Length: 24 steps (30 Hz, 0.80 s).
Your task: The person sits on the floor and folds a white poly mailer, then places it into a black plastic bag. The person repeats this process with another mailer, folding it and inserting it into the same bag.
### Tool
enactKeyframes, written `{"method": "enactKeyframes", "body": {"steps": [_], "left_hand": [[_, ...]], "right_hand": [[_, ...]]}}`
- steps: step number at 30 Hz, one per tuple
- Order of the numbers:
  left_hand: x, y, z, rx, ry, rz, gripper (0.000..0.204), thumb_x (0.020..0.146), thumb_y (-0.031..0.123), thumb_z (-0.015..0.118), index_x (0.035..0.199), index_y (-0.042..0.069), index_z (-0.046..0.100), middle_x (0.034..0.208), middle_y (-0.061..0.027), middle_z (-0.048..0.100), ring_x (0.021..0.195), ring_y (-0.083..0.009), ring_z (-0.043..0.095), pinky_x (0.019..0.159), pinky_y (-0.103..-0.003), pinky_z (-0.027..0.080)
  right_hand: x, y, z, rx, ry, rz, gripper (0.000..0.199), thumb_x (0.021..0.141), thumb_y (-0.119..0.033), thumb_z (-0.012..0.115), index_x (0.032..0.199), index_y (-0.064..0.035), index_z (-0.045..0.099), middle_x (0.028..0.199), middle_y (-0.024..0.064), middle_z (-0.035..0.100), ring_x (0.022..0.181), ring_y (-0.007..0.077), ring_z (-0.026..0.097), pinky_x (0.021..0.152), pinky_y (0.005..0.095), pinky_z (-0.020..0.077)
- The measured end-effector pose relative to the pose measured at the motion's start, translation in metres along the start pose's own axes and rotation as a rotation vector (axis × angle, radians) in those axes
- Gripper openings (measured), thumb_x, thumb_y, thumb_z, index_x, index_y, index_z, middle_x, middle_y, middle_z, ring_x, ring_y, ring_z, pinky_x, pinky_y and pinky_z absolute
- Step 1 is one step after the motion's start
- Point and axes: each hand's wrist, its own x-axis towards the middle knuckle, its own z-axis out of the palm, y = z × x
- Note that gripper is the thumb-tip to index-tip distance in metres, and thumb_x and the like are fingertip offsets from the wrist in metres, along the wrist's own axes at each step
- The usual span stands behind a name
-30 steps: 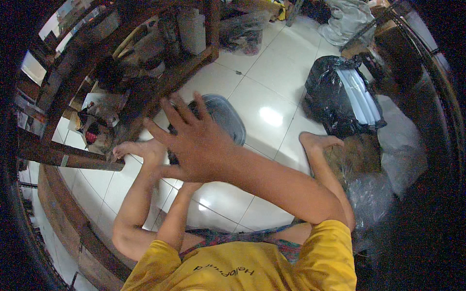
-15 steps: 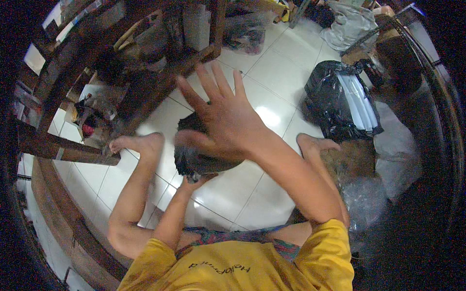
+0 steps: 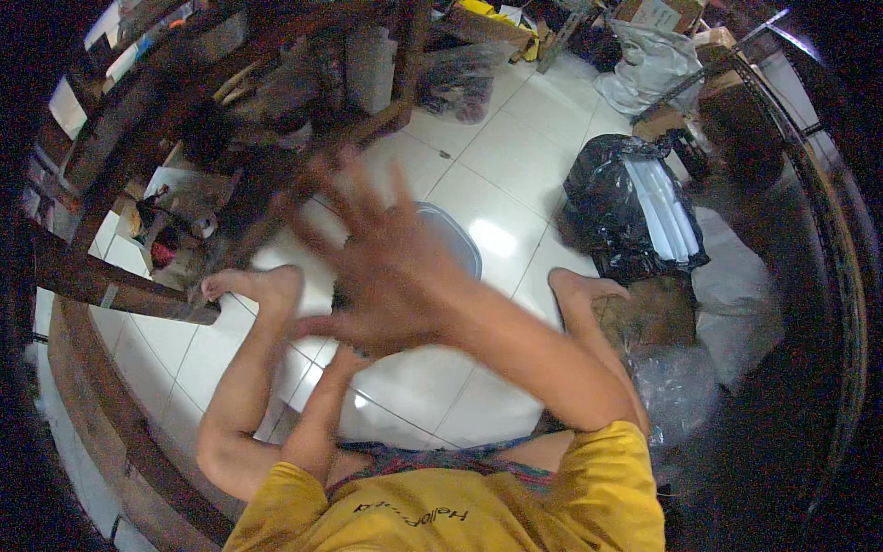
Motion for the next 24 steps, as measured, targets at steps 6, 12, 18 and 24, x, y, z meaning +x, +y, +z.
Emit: {"method": "enactKeyframes", "body": {"steps": [6,12,18,24], "left_hand": [[-0.008,0.004,-0.017,-0.277,-0.084,-0.132,0.147,0.057,0.024,0.099,0.159,0.009,-0.007,0.155,-0.0209,0.035,0.144,-0.0328,0.036,0.121,-0.042,0.029],[-0.001,0.028,-0.039,-0.426,-0.045,-0.146,0.146,0.058,0.020,0.098,0.160,0.010,-0.006,0.154,-0.0194,0.038,0.142,-0.0313,0.040,0.119,-0.042,0.032],[0.003,0.045,-0.023,-0.241,0.030,-0.005,0.152,0.055,0.025,0.100,0.155,-0.001,-0.011,0.155,-0.0228,0.031,0.143,-0.0347,0.036,0.121,-0.042,0.029],[0.004,0.035,0.003,-0.071,0.129,0.076,0.150,0.054,0.033,0.098,0.156,0.003,-0.007,0.159,-0.0225,0.024,0.147,-0.0378,0.028,0.123,-0.043,0.025]], "right_hand": [[-0.019,-0.033,-0.001,0.156,0.004,-0.074,0.107,0.081,-0.084,0.049,0.160,-0.0159,0.023,0.162,0.0306,0.014,0.149,0.0539,0.011,0.116,0.0705,0.0079],[-0.029,0.011,-0.017,0.060,0.050,0.059,0.109,0.081,-0.076,0.057,0.159,-0.0092,0.023,0.161,0.0315,0.015,0.149,0.0540,0.012,0.116,0.0700,0.0077],[-0.018,0.055,0.000,-0.024,0.119,0.173,0.096,0.089,-0.064,0.059,0.158,-0.0076,0.025,0.160,0.0311,0.021,0.147,0.0552,0.018,0.117,0.0685,0.0124],[-0.003,0.071,0.031,-0.028,0.069,0.204,0.092,0.092,-0.063,0.056,0.159,-0.0092,0.024,0.158,0.0323,0.025,0.147,0.0553,0.018,0.117,0.0682,0.0126]]}}
